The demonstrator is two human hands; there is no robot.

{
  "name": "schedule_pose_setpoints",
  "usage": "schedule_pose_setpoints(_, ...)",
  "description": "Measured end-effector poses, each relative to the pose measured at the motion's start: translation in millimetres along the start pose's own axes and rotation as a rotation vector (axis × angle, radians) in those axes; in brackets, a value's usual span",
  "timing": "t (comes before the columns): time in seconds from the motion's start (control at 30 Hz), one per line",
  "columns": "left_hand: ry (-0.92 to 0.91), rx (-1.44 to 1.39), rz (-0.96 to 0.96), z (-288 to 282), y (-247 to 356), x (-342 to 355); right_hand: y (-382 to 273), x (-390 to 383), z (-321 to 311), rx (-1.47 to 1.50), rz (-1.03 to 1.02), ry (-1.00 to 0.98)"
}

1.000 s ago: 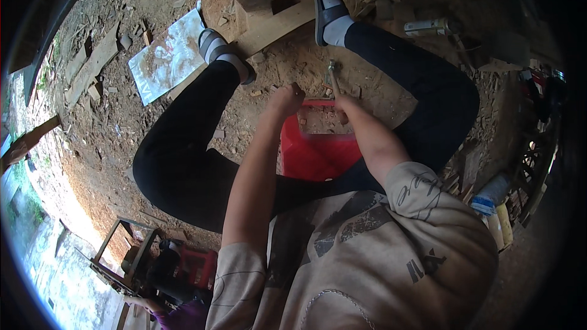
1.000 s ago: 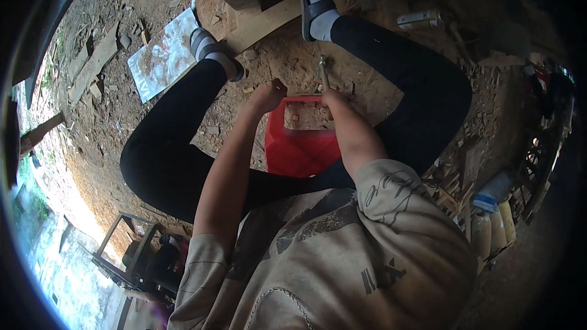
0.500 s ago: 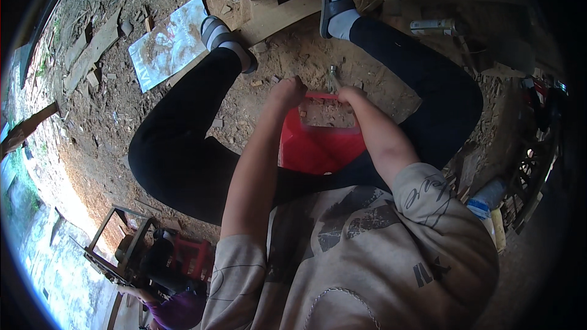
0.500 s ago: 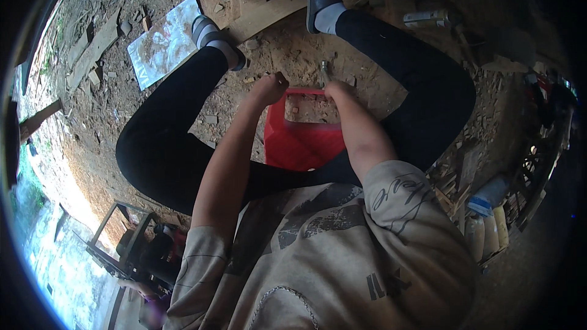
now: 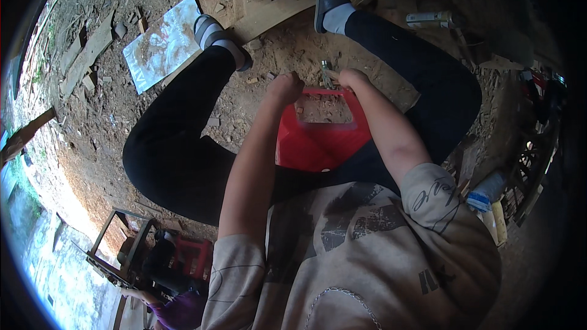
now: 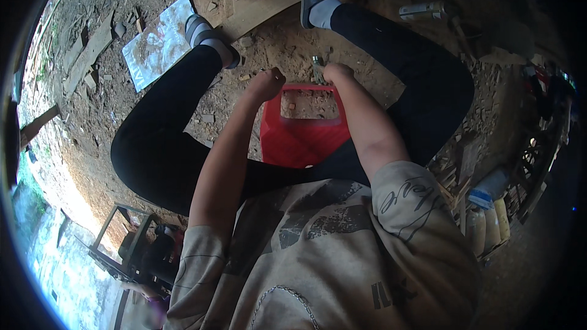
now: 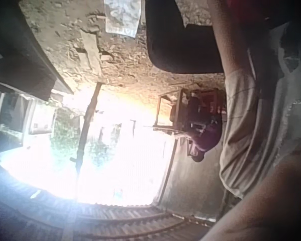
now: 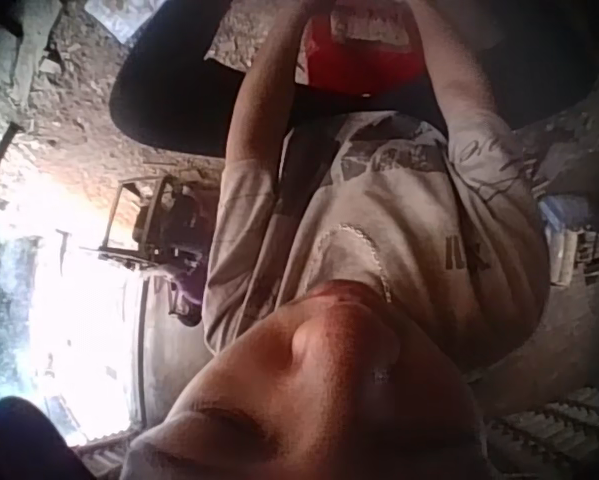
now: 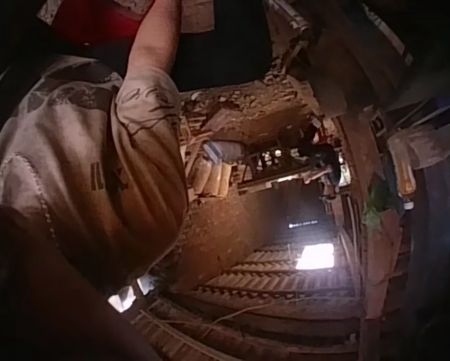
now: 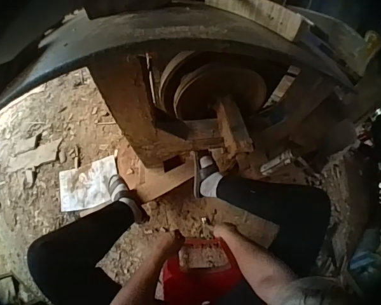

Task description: The person is carving and shaping a small piece of wood using a hammer and possibly a chisel or small blade, working at a workshop bench.

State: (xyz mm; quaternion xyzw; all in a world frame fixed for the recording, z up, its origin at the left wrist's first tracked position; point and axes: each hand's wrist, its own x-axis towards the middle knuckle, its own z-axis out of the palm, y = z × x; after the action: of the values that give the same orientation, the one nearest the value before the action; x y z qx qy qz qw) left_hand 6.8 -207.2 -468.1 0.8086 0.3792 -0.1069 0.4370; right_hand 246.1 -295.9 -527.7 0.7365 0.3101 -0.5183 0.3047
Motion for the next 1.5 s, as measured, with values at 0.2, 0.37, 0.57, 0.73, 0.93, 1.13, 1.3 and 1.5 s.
schedule_pose_setpoints(0.2, -0.049, 0.123, 0.059, -9, 6, -2, -10, 6, -26, 0.005, 0.015, -0.032)
schedule_pose_setpoints(0.37, -0.136, 0.282, 0.105, -12, 8, -2, -11, -10, -47, -0.005, -0.045, -0.009)
schedule_pose_setpoints(0.57, -0.091, 0.131, -0.067, 0, -5, 8, -13, -106, -97, 0.067, -0.174, 0.028)
schedule_pose_setpoints(0.73, -0.095, 0.208, -0.075, 34, -70, 25, -11, -195, -129, -0.022, -0.322, 0.011)
schedule_pose_setpoints(0.93, -0.351, -0.646, -0.682, 0, -25, 16, 5, -311, -150, -0.069, -0.357, 0.1)
schedule_pose_setpoints(1.13, -0.377, -1.202, -0.648, -29, -8, 5, 29, -380, -148, 0.114, -0.467, 0.093)
schedule_pose_setpoints(1.3, -0.323, -1.3, -0.531, -38, -23, 1, 47, -397, -131, 0.241, -0.535, 0.135)
schedule_pose_setpoints(1.5, -0.181, -1.274, -0.497, -40, -25, -4, 74, -368, -98, 0.468, -0.645, 0.093)
